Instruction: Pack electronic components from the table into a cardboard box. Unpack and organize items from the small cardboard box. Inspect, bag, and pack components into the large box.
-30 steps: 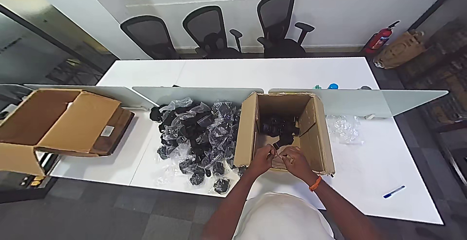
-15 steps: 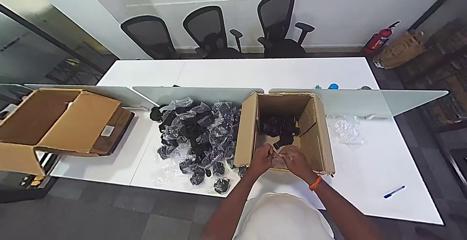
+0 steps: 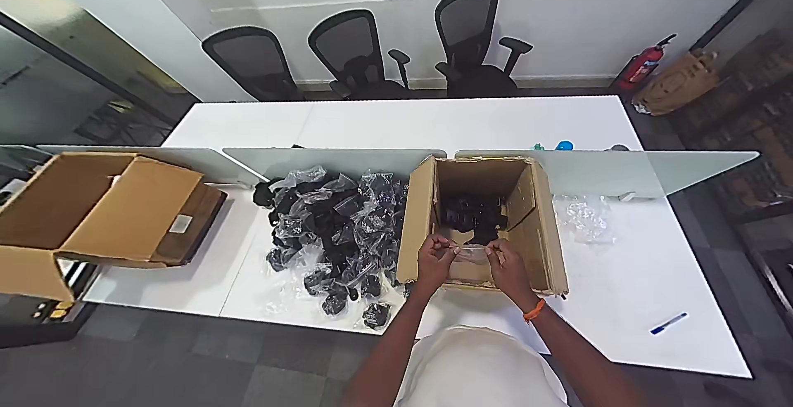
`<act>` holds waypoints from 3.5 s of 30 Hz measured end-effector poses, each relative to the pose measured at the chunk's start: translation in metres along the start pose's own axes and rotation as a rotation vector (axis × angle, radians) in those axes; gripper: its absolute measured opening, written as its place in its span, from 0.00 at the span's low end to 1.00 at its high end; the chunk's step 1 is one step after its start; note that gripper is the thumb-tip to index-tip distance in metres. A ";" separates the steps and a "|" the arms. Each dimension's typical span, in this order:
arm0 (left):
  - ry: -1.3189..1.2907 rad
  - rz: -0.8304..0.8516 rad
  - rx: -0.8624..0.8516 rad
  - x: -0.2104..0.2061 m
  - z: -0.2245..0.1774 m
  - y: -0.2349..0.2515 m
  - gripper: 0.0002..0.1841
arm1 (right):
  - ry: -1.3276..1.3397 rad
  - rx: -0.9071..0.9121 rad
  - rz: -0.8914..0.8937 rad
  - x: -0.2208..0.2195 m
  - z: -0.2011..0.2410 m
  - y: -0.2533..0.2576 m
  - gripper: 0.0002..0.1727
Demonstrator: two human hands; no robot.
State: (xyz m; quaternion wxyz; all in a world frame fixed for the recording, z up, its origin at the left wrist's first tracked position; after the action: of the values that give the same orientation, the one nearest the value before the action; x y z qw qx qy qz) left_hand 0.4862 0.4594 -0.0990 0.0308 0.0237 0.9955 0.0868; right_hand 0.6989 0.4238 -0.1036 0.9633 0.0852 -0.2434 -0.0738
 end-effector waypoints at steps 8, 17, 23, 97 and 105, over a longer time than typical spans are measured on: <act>0.526 0.263 -0.094 -0.012 0.003 -0.008 0.06 | -0.224 0.179 0.151 -0.008 0.006 -0.003 0.14; 0.467 0.319 -0.099 -0.012 0.004 -0.008 0.07 | -0.262 0.199 0.244 -0.012 0.007 -0.002 0.10; 0.416 0.323 -0.135 -0.012 0.004 -0.007 0.09 | -0.279 0.193 0.253 -0.012 0.007 -0.003 0.10; 0.541 0.240 -0.125 -0.007 0.006 -0.010 0.06 | -0.442 0.114 0.229 0.007 0.008 -0.006 0.07; 0.348 0.213 -0.169 -0.012 -0.014 -0.015 0.10 | -0.390 0.170 0.128 0.026 0.012 -0.009 0.07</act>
State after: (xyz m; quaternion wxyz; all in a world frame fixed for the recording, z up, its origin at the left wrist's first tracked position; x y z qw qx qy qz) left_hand 0.4969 0.4421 -0.0875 -0.1491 0.1105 0.9668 0.1755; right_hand 0.7145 0.4088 -0.0831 0.8900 0.1347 -0.4355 -0.0068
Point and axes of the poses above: each hand's wrist, its own y-axis towards the middle knuckle, its own x-axis out of the back of the hand, z = x × y, the point moved 3 cm from there along y, towards the middle knuckle, and after that the axes turned 6 degrees about y, right-handed, at the moved point
